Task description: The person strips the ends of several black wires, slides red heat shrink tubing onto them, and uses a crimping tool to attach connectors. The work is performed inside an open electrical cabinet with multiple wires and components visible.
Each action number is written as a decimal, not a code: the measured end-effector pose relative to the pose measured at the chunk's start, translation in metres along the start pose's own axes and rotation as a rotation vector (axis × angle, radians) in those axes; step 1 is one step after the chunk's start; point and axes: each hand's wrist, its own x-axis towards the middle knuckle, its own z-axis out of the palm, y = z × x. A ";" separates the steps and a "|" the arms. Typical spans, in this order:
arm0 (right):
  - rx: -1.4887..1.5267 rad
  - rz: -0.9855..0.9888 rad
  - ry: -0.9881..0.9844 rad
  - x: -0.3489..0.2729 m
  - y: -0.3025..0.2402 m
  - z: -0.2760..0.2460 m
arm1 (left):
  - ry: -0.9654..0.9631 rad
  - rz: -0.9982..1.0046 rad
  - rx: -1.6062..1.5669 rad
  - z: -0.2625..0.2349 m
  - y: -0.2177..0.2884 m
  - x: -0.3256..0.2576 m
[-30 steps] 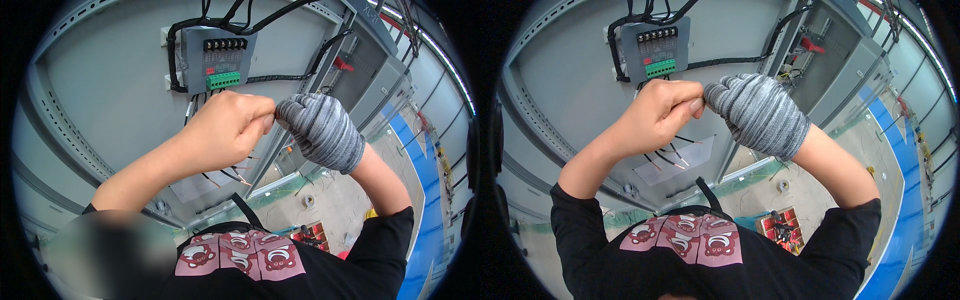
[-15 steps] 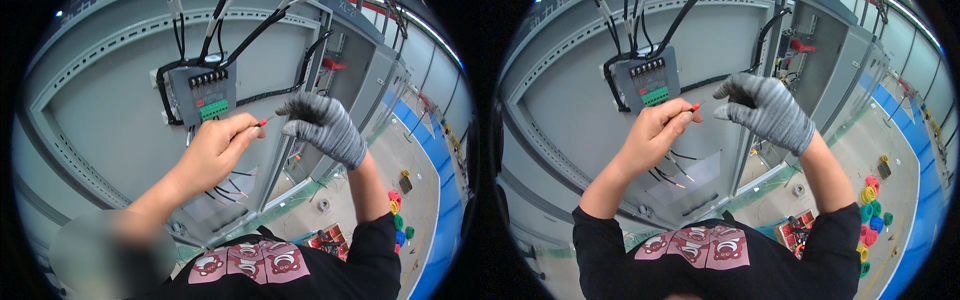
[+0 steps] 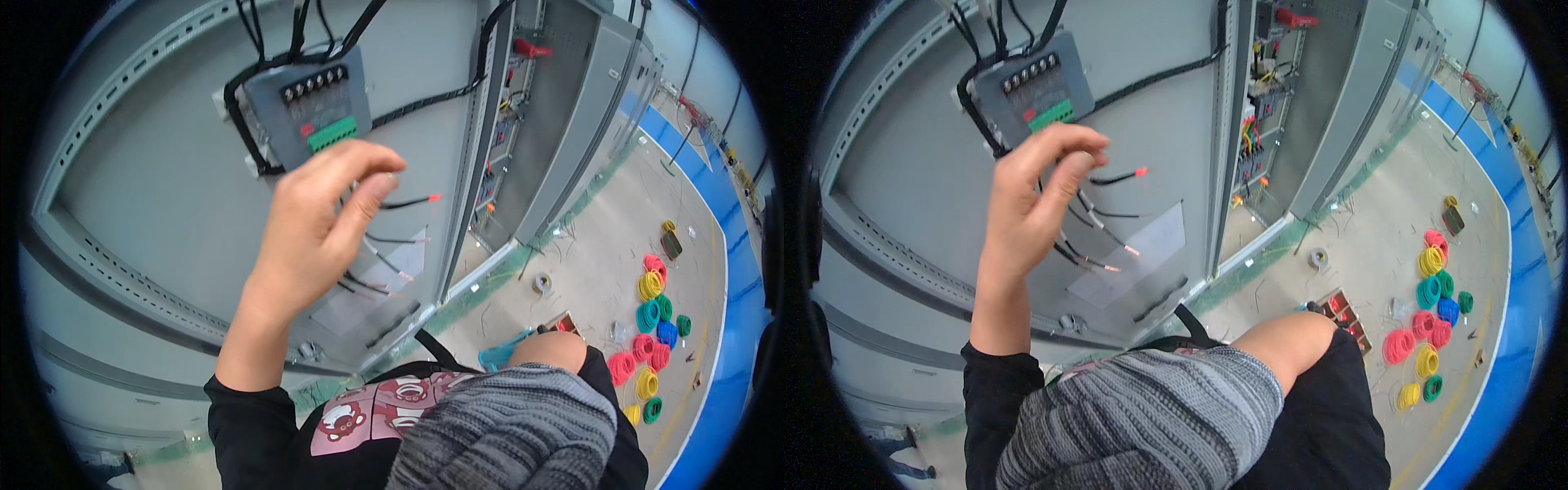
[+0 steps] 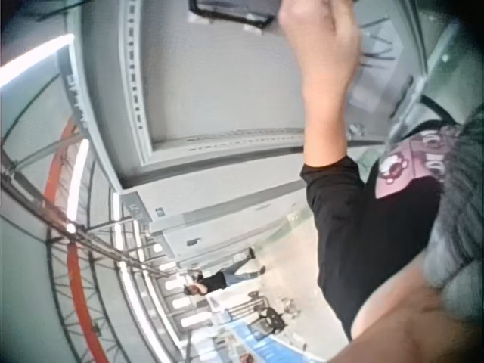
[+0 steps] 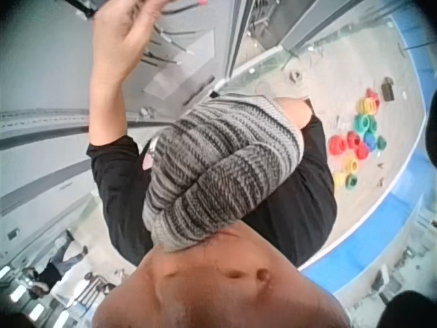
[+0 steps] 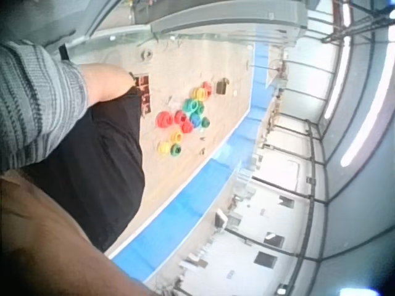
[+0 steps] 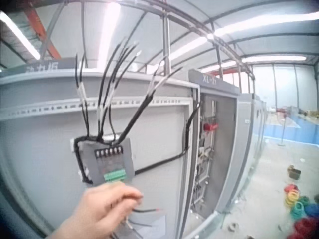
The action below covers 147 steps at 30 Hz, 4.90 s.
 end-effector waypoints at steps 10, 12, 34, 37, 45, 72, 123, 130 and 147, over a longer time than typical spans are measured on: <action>0.217 0.129 -0.002 0.000 0.017 0.031 | 0.478 -0.090 -0.272 -0.007 -0.011 -0.093; 0.245 0.155 -0.010 0.001 0.014 0.031 | 0.510 -0.111 -0.244 -0.004 -0.013 -0.104; -0.085 0.620 0.647 -0.075 -0.057 0.013 | 0.520 -0.252 0.244 0.013 0.028 -0.138; -0.156 0.617 0.606 -0.083 -0.051 0.013 | 0.544 -0.221 0.225 0.004 0.021 -0.130; -0.212 0.599 0.832 -0.083 -0.019 0.028 | 0.420 -0.131 0.313 0.003 -0.009 -0.120; -0.788 0.579 0.928 -0.035 0.007 -0.010 | 0.272 0.277 0.177 -0.001 -0.010 -0.064; -0.852 0.248 0.677 0.020 0.051 -0.022 | 0.379 -0.323 -0.776 -0.022 0.033 -0.051; -1.140 0.127 0.536 0.029 0.045 -0.020 | 0.341 -0.300 -0.794 -0.026 0.032 -0.053; -0.460 0.395 0.786 0.030 0.038 -0.018 | 0.293 -0.288 -0.849 -0.026 0.026 -0.053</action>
